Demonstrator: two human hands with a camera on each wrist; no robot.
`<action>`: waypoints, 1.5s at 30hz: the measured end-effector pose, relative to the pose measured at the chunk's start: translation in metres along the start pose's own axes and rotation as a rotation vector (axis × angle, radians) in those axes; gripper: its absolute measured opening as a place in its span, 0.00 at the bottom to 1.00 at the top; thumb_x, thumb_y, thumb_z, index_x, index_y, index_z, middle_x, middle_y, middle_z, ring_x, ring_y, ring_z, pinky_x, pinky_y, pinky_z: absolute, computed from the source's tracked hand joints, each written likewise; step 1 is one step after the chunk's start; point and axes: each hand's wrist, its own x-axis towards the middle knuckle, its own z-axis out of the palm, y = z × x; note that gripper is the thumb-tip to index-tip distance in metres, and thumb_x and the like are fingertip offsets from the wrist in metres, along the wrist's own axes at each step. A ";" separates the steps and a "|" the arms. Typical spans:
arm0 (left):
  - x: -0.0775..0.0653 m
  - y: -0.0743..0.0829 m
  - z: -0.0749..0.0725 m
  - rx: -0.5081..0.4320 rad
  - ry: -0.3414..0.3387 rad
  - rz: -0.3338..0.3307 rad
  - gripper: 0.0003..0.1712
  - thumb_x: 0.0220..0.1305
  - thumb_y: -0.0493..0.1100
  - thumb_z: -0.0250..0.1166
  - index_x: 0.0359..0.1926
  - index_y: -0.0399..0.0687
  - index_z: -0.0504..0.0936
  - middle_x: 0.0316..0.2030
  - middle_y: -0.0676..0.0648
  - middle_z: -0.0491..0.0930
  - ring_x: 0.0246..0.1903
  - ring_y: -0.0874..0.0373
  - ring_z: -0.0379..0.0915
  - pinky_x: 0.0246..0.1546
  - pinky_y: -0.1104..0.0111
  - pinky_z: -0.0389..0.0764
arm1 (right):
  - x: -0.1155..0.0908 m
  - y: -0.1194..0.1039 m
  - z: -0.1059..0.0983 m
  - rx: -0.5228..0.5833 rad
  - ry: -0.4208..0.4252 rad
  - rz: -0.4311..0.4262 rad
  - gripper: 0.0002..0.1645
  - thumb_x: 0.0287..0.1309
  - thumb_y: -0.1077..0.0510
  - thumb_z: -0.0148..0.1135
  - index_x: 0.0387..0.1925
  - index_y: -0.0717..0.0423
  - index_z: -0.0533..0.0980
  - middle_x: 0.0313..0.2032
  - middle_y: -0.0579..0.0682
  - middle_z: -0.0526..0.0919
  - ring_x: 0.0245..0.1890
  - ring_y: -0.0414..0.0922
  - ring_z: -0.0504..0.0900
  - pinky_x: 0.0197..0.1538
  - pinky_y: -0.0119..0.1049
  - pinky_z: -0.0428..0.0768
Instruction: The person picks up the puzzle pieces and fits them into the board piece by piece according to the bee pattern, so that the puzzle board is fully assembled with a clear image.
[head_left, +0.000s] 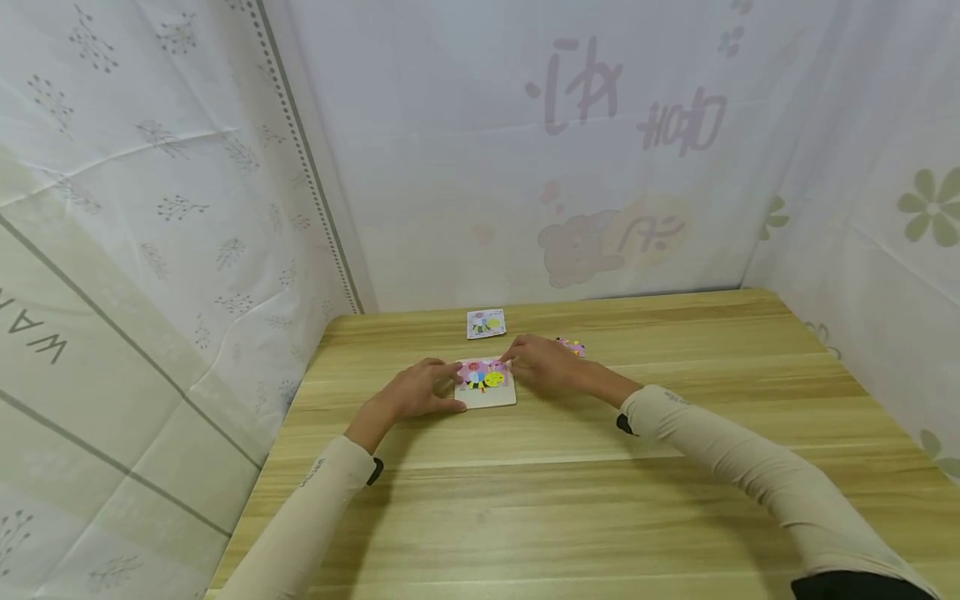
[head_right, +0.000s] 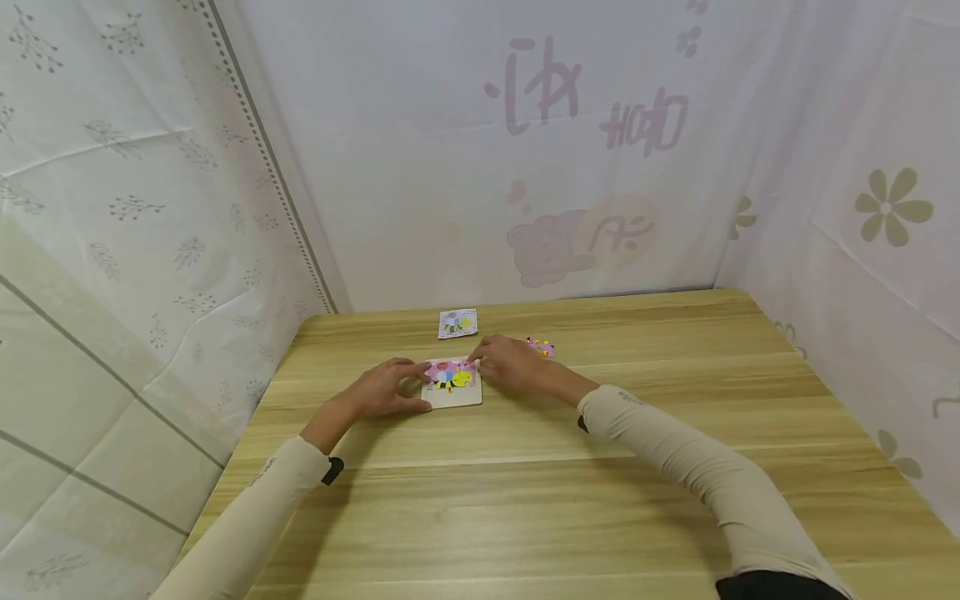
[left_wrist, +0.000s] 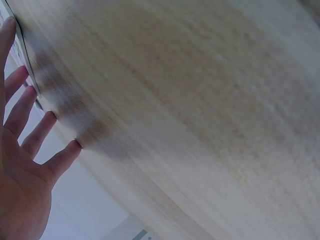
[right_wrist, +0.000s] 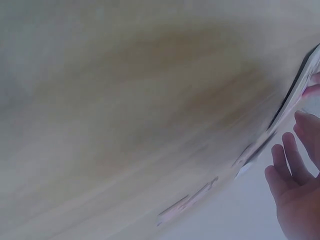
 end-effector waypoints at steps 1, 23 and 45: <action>0.000 0.000 0.000 -0.001 -0.002 -0.003 0.42 0.61 0.69 0.72 0.68 0.51 0.79 0.65 0.44 0.78 0.70 0.42 0.68 0.66 0.44 0.72 | -0.001 0.001 -0.001 -0.001 0.003 0.010 0.15 0.72 0.61 0.62 0.55 0.55 0.85 0.51 0.50 0.84 0.50 0.46 0.83 0.52 0.44 0.83; 0.001 0.000 0.000 -0.018 0.004 0.006 0.37 0.61 0.68 0.72 0.64 0.54 0.83 0.69 0.44 0.75 0.70 0.42 0.67 0.67 0.44 0.71 | -0.001 0.038 -0.013 -0.045 -0.016 0.102 0.15 0.69 0.57 0.68 0.52 0.60 0.85 0.45 0.53 0.87 0.44 0.47 0.84 0.47 0.42 0.84; 0.000 0.001 0.000 -0.002 -0.010 -0.007 0.36 0.61 0.68 0.72 0.63 0.54 0.83 0.70 0.46 0.74 0.71 0.42 0.66 0.68 0.44 0.69 | -0.003 0.039 -0.010 -0.074 -0.046 -0.011 0.14 0.70 0.56 0.68 0.54 0.56 0.86 0.48 0.54 0.85 0.48 0.50 0.82 0.49 0.47 0.83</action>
